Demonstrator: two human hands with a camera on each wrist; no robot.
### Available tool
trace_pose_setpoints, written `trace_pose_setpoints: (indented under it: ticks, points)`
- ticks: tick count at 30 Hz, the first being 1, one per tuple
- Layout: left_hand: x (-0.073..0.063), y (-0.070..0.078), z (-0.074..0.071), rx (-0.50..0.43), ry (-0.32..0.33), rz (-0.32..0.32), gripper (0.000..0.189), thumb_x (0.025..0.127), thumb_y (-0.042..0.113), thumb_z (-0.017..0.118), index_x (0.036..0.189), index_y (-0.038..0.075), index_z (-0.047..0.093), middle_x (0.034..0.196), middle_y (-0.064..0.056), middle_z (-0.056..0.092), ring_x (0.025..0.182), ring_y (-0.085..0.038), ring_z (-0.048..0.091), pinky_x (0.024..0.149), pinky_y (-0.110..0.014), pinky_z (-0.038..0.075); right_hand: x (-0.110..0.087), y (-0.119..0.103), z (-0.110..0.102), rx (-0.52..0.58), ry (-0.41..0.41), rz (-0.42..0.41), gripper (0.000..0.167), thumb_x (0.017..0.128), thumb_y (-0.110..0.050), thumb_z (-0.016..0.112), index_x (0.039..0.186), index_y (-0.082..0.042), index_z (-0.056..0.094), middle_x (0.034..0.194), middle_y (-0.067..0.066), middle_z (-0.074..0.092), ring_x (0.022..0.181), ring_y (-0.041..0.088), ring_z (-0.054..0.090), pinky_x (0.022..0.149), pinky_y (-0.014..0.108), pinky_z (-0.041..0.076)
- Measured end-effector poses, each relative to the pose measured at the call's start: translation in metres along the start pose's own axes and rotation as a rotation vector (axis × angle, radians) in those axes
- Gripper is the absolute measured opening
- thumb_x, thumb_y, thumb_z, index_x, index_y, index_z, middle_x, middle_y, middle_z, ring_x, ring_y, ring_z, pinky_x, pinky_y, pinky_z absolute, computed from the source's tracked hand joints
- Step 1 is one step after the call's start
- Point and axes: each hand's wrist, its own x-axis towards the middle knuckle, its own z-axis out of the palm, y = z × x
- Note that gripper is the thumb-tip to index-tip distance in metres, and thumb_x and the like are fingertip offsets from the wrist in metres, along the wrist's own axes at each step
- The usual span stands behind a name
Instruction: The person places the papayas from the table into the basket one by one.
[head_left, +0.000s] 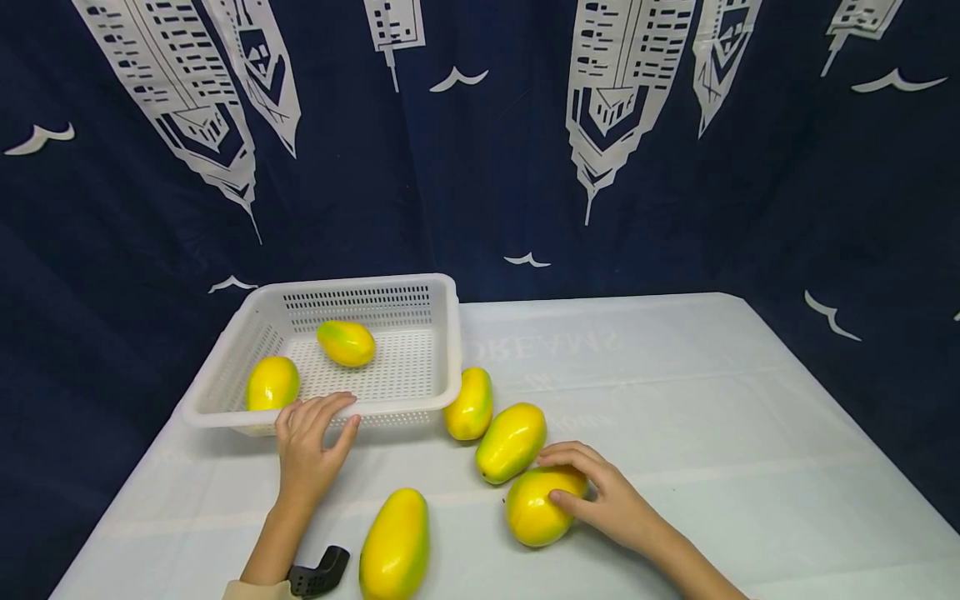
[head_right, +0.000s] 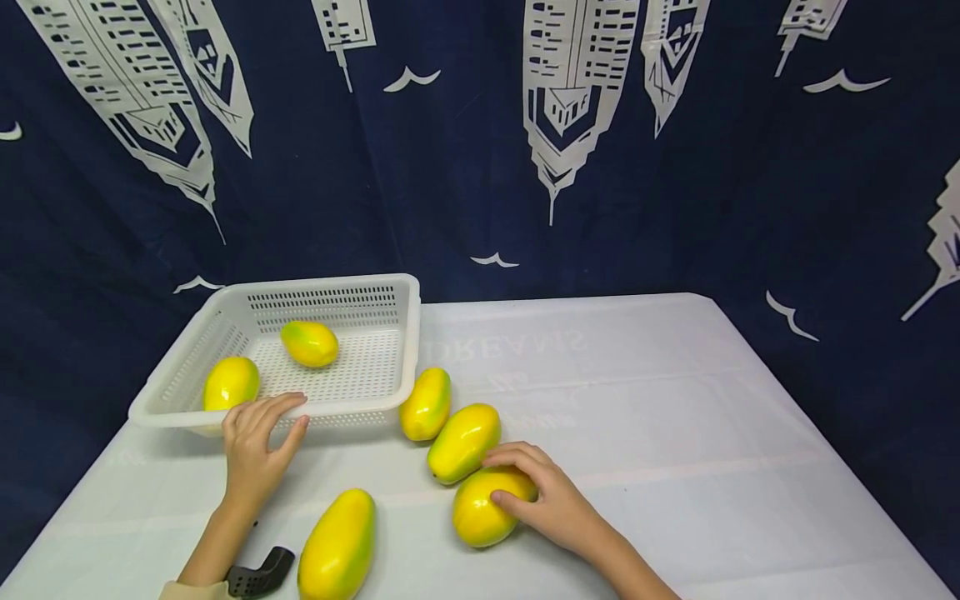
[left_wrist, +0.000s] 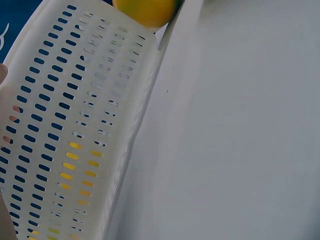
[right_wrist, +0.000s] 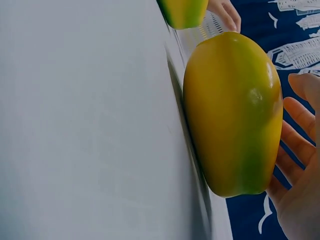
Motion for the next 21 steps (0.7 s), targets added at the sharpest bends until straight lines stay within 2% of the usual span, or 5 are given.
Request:
trace_pose_setpoints:
  ticks: [7,15,21]
  points:
    - [0.000,0.001,0.000,-0.002,0.003,-0.002,0.043,0.090,0.046,0.046,0.095,0.009,0.067,0.097,-0.008,0.068,0.093,-0.025,0.054,0.095,-0.039,0.024,-0.004,0.006,0.002,0.012,0.012,-0.007,0.026,0.084,-0.016,0.064,0.107,-0.026,0.057,0.119,0.001,0.057,0.112,0.003,0.049,0.097,0.020,0.037]
    - [0.001,0.001,0.002,-0.007,0.006,0.007,0.042,0.090,0.045,0.048,0.094,0.008,0.067,0.096,-0.009,0.068,0.092,-0.025,0.054,0.090,-0.047,0.026,-0.006,0.011,0.001,0.026,0.003,0.008,0.027,0.084,-0.016,0.063,0.108,-0.027,0.058,0.120,0.003,0.057,0.113,0.003,0.048,0.096,0.021,0.038]
    - [0.001,0.000,0.000,-0.002,0.003,0.005,0.041,0.090,0.045,0.047,0.093,0.008,0.067,0.095,-0.009,0.068,0.091,-0.025,0.054,0.089,-0.049,0.026,-0.006,0.013,0.001,0.086,-0.061,0.013,0.031,0.085,-0.014,0.061,0.114,-0.024,0.057,0.125,0.006,0.053,0.116,0.001,0.045,0.096,0.023,0.038]
